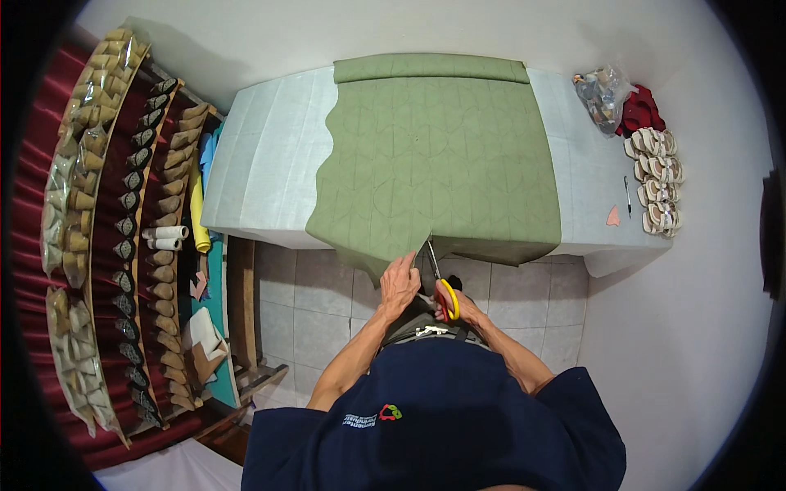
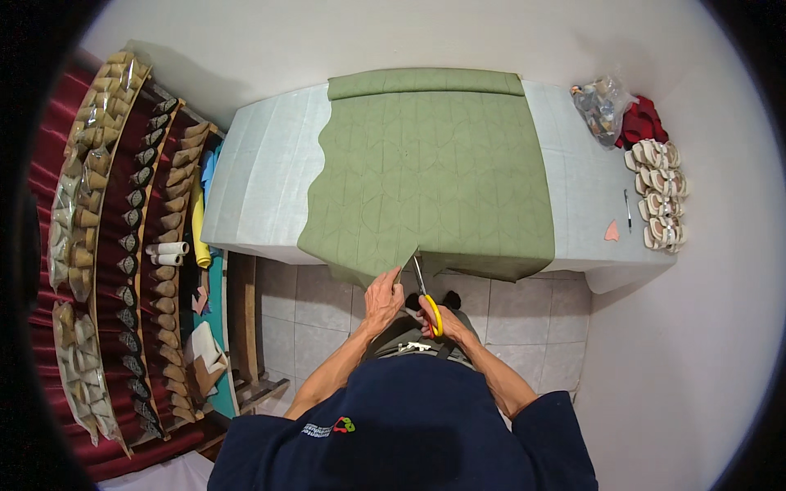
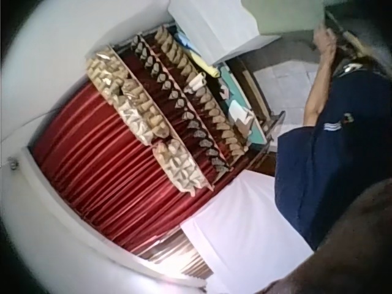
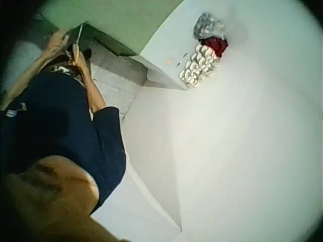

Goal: The person cuts a large piece of green fabric using yellow-handled scissors, following a pattern drawn on the material. They then fold the fabric, place a paper pattern on top, and mark the fabric with a pen before rolling the fabric.

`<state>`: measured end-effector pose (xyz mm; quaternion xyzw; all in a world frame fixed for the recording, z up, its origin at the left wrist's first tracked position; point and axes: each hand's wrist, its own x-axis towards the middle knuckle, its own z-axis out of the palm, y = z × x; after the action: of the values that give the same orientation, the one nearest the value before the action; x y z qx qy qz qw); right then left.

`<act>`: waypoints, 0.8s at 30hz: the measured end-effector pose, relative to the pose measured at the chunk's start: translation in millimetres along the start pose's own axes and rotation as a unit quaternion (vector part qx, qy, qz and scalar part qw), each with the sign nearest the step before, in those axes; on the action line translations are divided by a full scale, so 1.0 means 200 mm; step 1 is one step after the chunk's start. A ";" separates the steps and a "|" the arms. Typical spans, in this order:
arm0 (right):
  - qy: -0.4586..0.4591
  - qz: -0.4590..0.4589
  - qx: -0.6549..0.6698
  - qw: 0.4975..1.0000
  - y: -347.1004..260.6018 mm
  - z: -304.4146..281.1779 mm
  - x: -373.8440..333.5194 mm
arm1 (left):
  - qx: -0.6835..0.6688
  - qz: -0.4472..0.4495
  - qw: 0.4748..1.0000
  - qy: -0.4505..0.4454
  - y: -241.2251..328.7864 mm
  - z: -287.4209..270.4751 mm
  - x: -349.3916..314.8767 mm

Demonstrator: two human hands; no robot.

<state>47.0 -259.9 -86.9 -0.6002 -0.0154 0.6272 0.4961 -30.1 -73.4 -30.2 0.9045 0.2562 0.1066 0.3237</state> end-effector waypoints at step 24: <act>0.106 -0.042 0.078 0.990 -0.11 0.13 0.02 | -0.016 0.092 0.992 -0.081 0.09 -0.22 0.11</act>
<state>41.0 -231.2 -69.2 -0.6215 0.0611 0.5380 0.5662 -21.0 -50.3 15.1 0.9244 0.1434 0.0669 0.3470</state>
